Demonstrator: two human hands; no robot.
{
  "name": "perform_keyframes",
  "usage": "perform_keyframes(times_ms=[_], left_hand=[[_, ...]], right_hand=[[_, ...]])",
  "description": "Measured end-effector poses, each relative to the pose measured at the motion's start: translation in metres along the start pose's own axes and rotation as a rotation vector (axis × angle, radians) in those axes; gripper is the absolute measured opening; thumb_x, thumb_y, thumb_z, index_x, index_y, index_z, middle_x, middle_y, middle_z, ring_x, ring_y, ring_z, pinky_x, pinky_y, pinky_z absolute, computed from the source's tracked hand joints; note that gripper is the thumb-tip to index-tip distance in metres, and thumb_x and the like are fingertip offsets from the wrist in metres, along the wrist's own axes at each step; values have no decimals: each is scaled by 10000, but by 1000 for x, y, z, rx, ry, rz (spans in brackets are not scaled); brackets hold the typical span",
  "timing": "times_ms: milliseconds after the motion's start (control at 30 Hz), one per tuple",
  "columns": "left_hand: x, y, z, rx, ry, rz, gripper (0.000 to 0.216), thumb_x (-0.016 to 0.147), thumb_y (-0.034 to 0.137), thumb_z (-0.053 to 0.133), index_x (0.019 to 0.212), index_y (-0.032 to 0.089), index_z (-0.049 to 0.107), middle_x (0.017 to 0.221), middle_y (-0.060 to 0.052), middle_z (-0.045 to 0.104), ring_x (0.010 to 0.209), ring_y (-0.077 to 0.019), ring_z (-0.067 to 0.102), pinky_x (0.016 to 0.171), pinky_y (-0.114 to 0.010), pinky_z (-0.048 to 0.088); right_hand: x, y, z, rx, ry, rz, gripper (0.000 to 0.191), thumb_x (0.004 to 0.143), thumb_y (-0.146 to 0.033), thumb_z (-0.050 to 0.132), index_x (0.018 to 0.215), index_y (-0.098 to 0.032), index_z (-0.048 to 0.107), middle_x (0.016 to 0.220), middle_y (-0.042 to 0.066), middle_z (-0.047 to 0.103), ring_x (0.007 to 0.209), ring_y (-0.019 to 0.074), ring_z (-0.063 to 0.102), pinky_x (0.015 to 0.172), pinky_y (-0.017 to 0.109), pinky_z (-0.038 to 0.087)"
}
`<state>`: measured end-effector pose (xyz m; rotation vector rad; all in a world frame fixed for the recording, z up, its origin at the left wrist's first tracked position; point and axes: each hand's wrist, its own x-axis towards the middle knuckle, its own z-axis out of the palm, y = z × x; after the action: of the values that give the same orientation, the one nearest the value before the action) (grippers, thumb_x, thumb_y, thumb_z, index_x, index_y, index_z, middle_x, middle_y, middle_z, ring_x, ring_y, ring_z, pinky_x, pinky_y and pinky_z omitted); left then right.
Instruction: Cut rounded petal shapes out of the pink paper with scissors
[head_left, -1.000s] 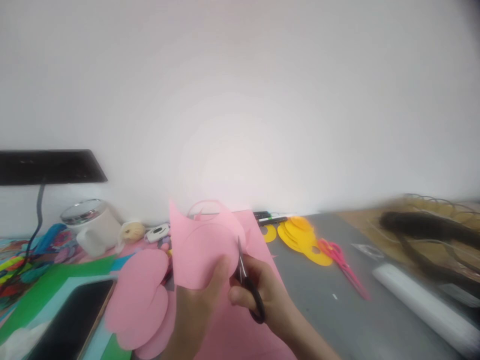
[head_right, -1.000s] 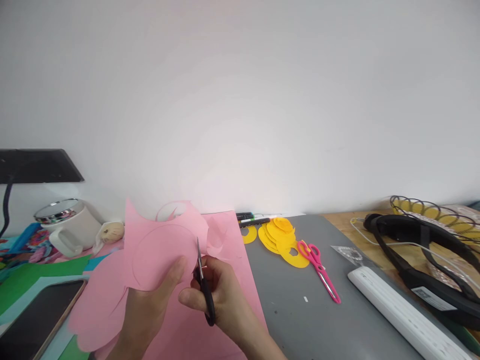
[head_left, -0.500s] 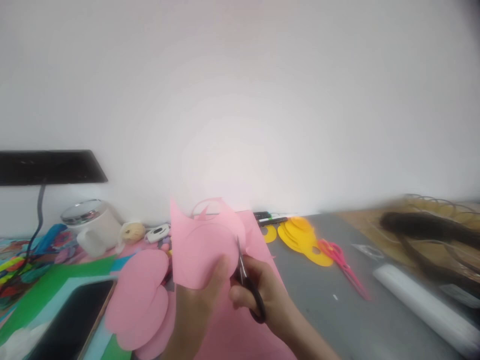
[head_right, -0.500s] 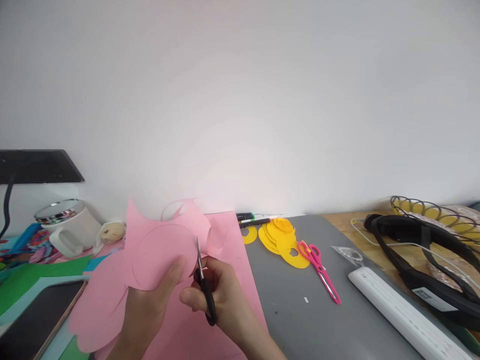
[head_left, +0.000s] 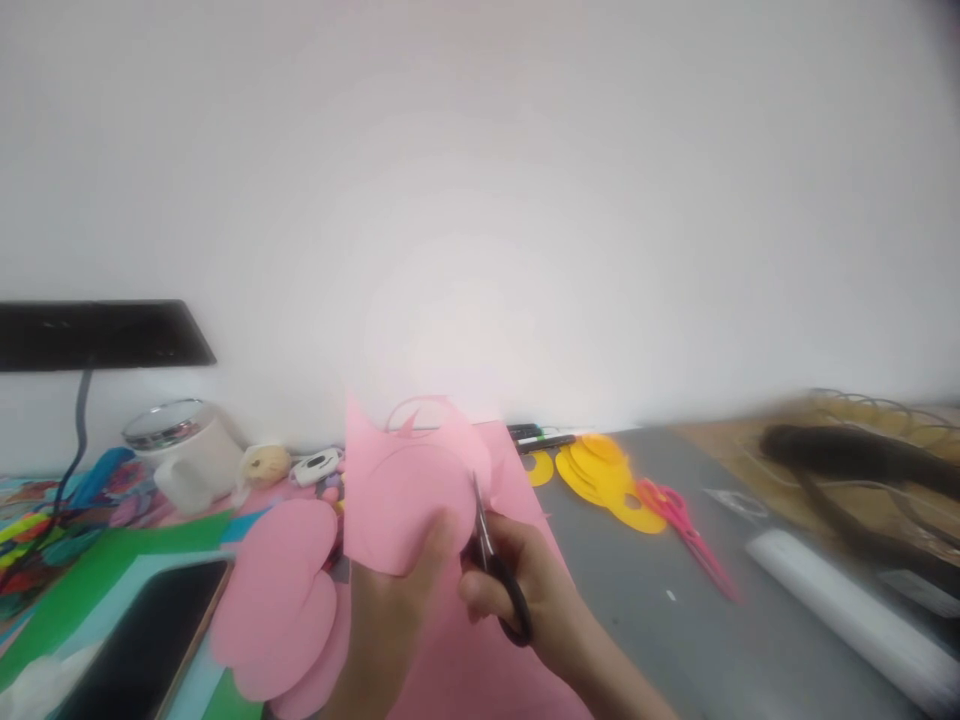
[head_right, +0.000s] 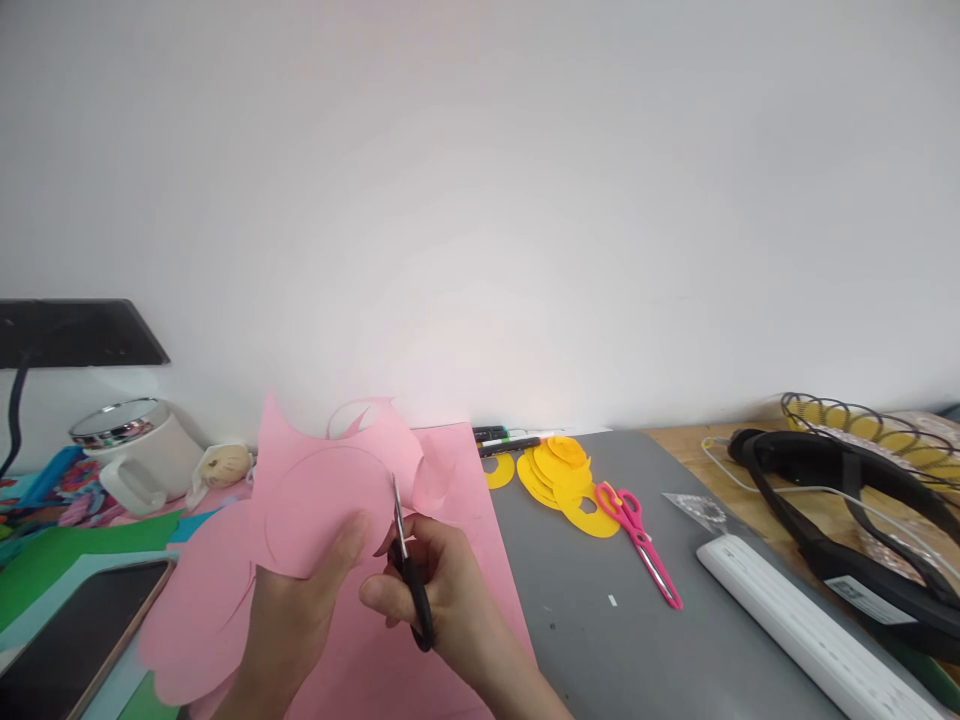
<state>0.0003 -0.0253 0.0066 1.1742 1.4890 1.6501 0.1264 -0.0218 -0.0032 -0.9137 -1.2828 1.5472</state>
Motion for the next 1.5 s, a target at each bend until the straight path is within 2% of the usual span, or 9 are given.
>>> perform_keyframes(times_ms=[133, 400, 633, 833, 933, 1033, 1167, 1333, 1500], left_hand=[[0, 1, 0, -5, -14, -20, 357, 683, 455, 691, 883, 176, 597, 885, -77, 660, 883, -273, 618, 765, -419, 500], [4, -12, 1, -41, 36, 3, 349, 619, 436, 728, 840, 186, 624, 788, -57, 648, 909, -299, 626, 830, -457, 508], [5, -18, 3, -33, 64, -8, 443, 587, 469, 738, 921, 197, 634, 737, -44, 649, 797, -295, 644, 778, -462, 537], [6, -15, 2, -7, 90, 21, 479, 589, 477, 728, 959, 189, 630, 772, -49, 657, 840, -301, 645, 824, -465, 516], [5, -12, 0, 2, 43, -15, 388, 594, 447, 737, 867, 187, 643, 763, -56, 659, 835, -315, 647, 792, -465, 519], [3, -7, 0, -24, 52, -38, 330, 606, 439, 732, 802, 188, 642, 751, -52, 661, 833, -306, 647, 759, -437, 526], [0, 3, 1, -92, 17, -130, 324, 640, 449, 717, 795, 178, 631, 769, -58, 658, 728, -246, 627, 571, -352, 518], [-5, 11, 5, -26, 53, -48, 380, 635, 443, 735, 895, 180, 649, 848, -58, 691, 904, -267, 636, 780, -389, 514], [-7, 8, 6, -44, 19, -37, 416, 644, 447, 724, 951, 177, 650, 865, -58, 701, 862, -262, 647, 748, -383, 518]], right_hand=[[0, -1, 0, -14, 15, 19, 281, 622, -303, 762, 635, -171, 514, 526, -54, 499, 485, 95, 458, 440, 214, 411], [0, 0, 0, -49, 27, 23, 234, 647, -254, 721, 640, -182, 498, 528, -58, 500, 454, 88, 461, 413, 198, 362], [1, 2, -1, -69, 15, 16, 229, 653, -295, 717, 668, -183, 517, 525, -57, 513, 448, 98, 478, 421, 210, 365], [-1, 3, -3, -89, 15, 26, 187, 661, -276, 700, 714, -174, 553, 528, -57, 521, 440, 103, 492, 426, 212, 360], [-1, 2, -3, -95, 12, 34, 182, 662, -263, 692, 753, -165, 569, 540, -55, 525, 440, 103, 497, 433, 215, 372], [-2, 2, -1, -87, 10, 49, 187, 669, -262, 687, 777, -162, 572, 543, -59, 517, 439, 101, 500, 433, 209, 363], [-2, 3, 2, -75, -14, 83, 230, 666, -288, 713, 794, -166, 565, 555, -51, 525, 456, 104, 493, 432, 205, 346], [-1, 2, 2, -41, 18, -9, 395, 600, -383, 809, 682, -176, 483, 608, -54, 453, 542, 89, 387, 493, 213, 332], [-1, -1, 1, -2, -5, -25, 467, 594, -439, 816, 688, -185, 435, 628, -42, 459, 558, 95, 366, 506, 223, 302]])
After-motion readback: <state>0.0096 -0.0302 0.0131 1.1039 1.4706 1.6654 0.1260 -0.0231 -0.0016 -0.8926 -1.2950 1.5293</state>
